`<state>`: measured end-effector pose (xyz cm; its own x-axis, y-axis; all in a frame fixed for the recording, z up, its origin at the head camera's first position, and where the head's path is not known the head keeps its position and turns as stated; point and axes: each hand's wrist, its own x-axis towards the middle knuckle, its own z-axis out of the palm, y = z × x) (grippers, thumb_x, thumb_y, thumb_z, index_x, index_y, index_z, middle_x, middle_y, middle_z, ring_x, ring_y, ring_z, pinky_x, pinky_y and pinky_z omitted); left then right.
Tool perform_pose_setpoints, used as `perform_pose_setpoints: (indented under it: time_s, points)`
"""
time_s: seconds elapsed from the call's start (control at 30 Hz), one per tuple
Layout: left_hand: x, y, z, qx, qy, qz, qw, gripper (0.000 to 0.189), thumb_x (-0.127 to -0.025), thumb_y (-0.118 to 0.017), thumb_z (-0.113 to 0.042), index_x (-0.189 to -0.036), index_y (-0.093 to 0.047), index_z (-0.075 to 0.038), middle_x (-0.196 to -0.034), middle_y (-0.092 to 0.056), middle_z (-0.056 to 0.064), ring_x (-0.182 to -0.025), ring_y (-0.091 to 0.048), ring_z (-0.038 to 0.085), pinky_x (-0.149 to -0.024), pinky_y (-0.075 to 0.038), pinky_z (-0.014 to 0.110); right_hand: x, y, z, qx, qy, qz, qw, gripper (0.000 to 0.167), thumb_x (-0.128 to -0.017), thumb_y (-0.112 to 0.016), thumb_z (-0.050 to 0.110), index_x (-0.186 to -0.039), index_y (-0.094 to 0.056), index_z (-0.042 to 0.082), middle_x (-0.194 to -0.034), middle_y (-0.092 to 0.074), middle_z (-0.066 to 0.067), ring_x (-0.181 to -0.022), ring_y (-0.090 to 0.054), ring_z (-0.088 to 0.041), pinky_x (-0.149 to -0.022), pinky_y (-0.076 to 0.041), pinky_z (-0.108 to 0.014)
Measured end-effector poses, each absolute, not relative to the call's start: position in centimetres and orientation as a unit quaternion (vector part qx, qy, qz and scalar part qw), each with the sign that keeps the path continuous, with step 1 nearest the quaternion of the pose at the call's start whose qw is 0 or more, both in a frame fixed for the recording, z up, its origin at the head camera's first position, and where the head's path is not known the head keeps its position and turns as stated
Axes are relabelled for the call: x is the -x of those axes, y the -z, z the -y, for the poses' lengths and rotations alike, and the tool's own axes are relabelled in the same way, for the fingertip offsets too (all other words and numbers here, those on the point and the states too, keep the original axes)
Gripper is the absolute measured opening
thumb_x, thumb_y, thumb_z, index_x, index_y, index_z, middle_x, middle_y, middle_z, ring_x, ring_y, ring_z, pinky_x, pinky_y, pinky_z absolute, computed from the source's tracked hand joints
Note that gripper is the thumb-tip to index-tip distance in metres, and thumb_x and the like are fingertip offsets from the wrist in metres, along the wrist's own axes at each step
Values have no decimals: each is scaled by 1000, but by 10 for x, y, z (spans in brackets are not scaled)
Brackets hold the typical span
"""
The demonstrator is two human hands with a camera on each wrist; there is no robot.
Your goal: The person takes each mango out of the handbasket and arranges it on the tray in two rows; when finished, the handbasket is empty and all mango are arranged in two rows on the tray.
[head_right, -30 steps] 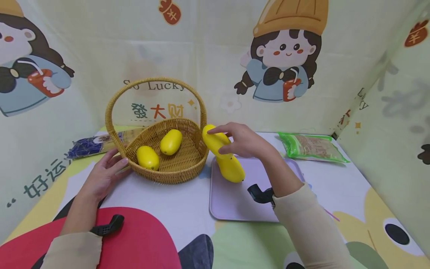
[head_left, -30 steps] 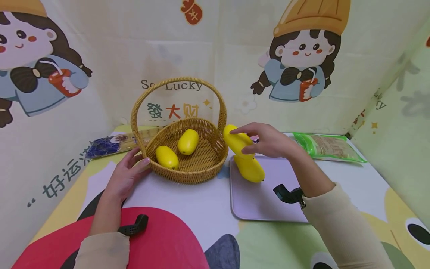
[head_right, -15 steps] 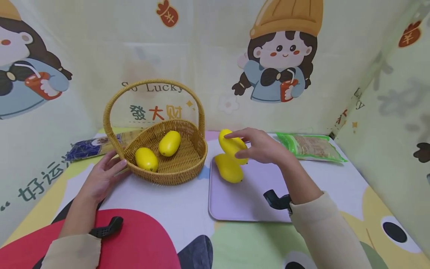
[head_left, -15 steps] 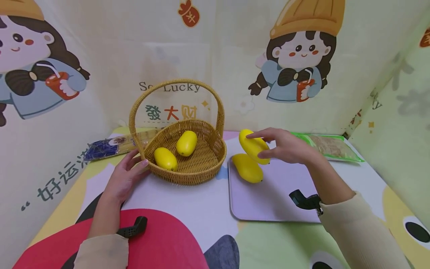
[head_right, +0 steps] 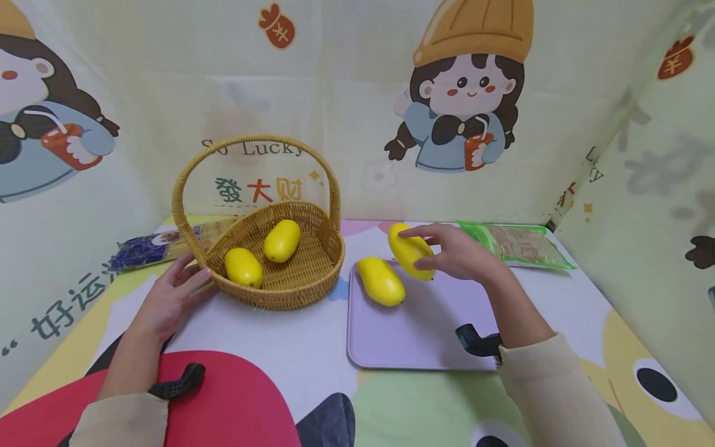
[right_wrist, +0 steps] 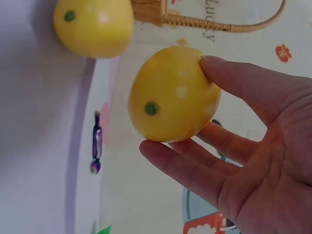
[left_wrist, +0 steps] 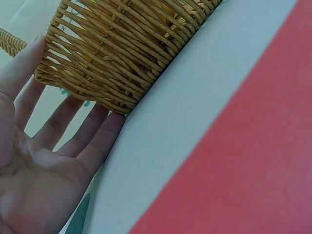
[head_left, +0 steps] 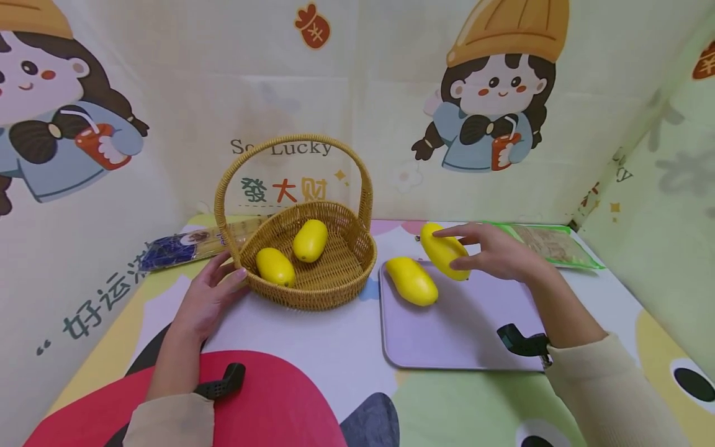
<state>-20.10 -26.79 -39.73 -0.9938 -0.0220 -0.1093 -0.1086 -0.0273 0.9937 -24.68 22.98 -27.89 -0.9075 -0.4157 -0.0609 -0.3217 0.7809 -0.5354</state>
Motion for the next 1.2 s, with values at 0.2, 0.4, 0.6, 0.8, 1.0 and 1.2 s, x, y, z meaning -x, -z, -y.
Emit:
perform_pose_setpoints:
  time_s: [0.2,0.4,0.6,0.8,1.0,1.2]
  points:
    - [201,397,269,56,-708,-703,31,85,-99,-70,-35,-167,-17,-31,-170,-21,15,-143,-40,23,-109,-45,32,247,291,-243,184,269,-940,102,56,-92,-75,15,-147,-60,19,-150,-54,-18,-132,-52,-50,-94,-61,-57]
    - [201,396,267,53,-707,-704,29,85,-100,-69,-34,-167,-17,-30,-170,-21,16,-143,-41,23,-110,-45,33,246,300,-257,164,262,-944,116,59,-92,-76,19,-148,-59,19,-150,-53,-21,-132,-51,-52,-92,-61,-59]
    - [200,398,268,53,-711,-701,32,86,-101,-68,-34,-167,-15,-29,-171,-18,16,-149,-36,27,-110,-45,32,244,305,-268,142,259,-945,138,61,-91,-77,20,-149,-57,18,-152,-50,-25,-132,-49,-53,-91,-62,-56]
    - [200,397,268,54,-706,-705,33,85,-101,-68,-35,-167,-14,-31,-173,-17,14,-153,-30,31,-111,-43,33,242,312,-280,122,265,-943,162,62,-91,-76,19,-150,-56,18,-153,-48,-25,-131,-49,-49,-88,-64,-46]
    - [200,396,267,56,-705,-707,31,85,-101,-68,-35,-167,-16,-31,-171,-19,15,-149,-35,27,-110,-44,32,242,317,-289,111,255,-946,166,62,-91,-76,19,-150,-56,19,-151,-49,-25,-128,-48,-48,-89,-63,-49]
    - [199,396,267,56,-707,-705,30,84,-101,-68,-34,-167,-16,-31,-172,-18,15,-150,-34,27,-110,-44,32,244,322,-291,103,232,-953,164,59,-90,-76,19,-147,-59,19,-147,-51,-26,-127,-48,-49,-90,-61,-51]
